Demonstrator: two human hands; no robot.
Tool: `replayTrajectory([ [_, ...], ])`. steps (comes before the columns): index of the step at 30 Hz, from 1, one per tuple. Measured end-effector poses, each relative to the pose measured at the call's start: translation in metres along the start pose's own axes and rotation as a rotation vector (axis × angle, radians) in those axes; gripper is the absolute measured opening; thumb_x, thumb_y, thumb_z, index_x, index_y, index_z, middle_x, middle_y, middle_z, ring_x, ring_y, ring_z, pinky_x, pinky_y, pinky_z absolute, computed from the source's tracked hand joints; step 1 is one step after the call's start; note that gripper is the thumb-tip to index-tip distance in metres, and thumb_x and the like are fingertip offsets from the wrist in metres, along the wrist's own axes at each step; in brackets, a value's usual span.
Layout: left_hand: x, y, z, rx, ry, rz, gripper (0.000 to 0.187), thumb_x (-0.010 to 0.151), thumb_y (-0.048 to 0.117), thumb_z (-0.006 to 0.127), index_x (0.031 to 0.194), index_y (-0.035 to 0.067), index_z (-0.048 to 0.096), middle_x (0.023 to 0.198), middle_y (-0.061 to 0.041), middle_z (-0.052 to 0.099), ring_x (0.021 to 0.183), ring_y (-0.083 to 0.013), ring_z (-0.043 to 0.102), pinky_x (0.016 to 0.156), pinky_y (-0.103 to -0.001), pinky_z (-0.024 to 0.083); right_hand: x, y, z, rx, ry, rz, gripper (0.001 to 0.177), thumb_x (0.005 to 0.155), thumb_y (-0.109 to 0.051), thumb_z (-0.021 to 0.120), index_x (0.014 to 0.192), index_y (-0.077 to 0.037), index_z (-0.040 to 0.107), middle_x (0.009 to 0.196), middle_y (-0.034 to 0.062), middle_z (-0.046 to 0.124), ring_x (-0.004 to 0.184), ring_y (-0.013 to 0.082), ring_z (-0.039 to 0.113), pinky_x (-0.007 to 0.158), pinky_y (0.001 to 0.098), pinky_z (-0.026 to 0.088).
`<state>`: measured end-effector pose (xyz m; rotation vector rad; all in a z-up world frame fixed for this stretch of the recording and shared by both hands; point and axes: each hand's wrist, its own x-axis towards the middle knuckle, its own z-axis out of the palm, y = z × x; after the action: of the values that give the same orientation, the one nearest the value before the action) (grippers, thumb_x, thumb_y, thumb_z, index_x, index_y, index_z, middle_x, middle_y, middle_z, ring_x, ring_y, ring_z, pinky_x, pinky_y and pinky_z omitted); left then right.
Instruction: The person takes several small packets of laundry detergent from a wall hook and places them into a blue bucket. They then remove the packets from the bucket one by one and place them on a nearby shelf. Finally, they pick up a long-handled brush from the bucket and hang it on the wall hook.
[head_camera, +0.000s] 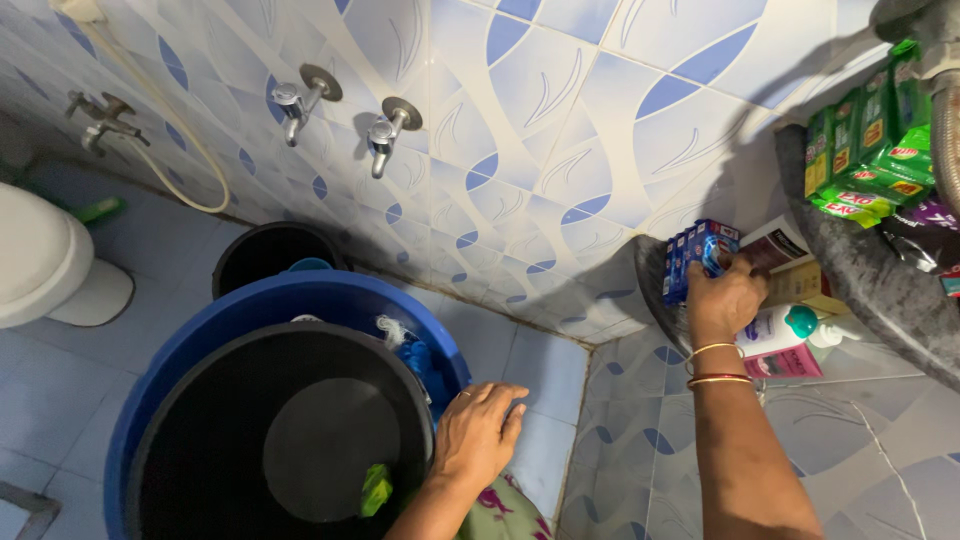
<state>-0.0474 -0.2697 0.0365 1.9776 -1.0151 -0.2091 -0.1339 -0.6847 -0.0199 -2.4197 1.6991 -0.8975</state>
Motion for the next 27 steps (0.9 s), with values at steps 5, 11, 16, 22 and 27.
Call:
replayTrajectory([
  [5, -0.007, -0.005, 0.010, -0.010, 0.067, 0.069, 0.016, 0.087, 0.014, 0.071, 0.104, 0.014, 0.072, 0.098, -0.008, 0.073, 0.098, -0.0321, 0.067, 0.088, -0.045, 0.052, -0.009, 0.013, -0.004, -0.008, 0.060, -0.163, 0.071, 0.082, -0.047, 0.093, 0.127, 0.001, 0.065, 0.125, 0.0388, 0.055, 0.116, 0.0550, 0.048, 0.097, 0.0600, 0.037],
  [11, -0.022, 0.011, -0.036, -0.227, 0.138, 0.017, 0.007, 0.093, 0.021, 0.073, 0.096, 0.015, 0.071, 0.089, -0.005, 0.071, 0.081, -0.0261, 0.069, 0.073, -0.039, 0.054, -0.124, -0.065, -0.052, 0.498, -0.152, -0.294, 0.020, 0.102, -0.010, 0.078, 0.117, -0.001, 0.070, 0.120, 0.0197, 0.062, 0.110, 0.0287, 0.058, 0.102, 0.0405, 0.048],
  [16, -0.052, -0.006, -0.114, -0.203, 0.321, -0.110, 0.015, 0.093, 0.026, 0.075, 0.088, 0.013, 0.071, 0.084, -0.006, 0.070, 0.075, -0.0237, 0.069, 0.070, -0.037, 0.055, -0.244, -0.166, -0.115, 0.844, -0.427, -0.405, 0.007, 0.103, -0.007, 0.073, 0.103, -0.001, 0.069, 0.102, 0.0080, 0.072, 0.090, 0.0144, 0.064, 0.088, 0.0286, 0.051],
  [22, -0.132, -0.064, -0.209, 0.285, 0.301, -0.371, 0.020, 0.088, 0.028, 0.077, 0.084, 0.009, 0.071, 0.085, -0.010, 0.070, 0.084, -0.0326, 0.067, 0.075, -0.045, 0.052, -0.318, -0.255, -0.167, 0.778, -0.685, -0.608, 0.021, 0.095, -0.016, 0.075, 0.087, 0.001, 0.065, 0.083, 0.0130, 0.067, 0.073, 0.0251, 0.064, 0.072, 0.0326, 0.051],
  [27, -0.183, -0.089, -0.223, 0.374, 0.280, -0.332, 0.014, 0.087, 0.017, 0.070, 0.099, 0.011, 0.072, 0.098, -0.010, 0.072, 0.093, -0.0330, 0.067, 0.083, -0.044, 0.052, -0.352, -0.297, -0.156, 0.543, -0.977, -0.769, 0.017, 0.087, -0.018, 0.074, 0.091, -0.003, 0.068, 0.090, 0.0159, 0.070, 0.078, 0.0324, 0.069, 0.070, 0.0401, 0.053],
])
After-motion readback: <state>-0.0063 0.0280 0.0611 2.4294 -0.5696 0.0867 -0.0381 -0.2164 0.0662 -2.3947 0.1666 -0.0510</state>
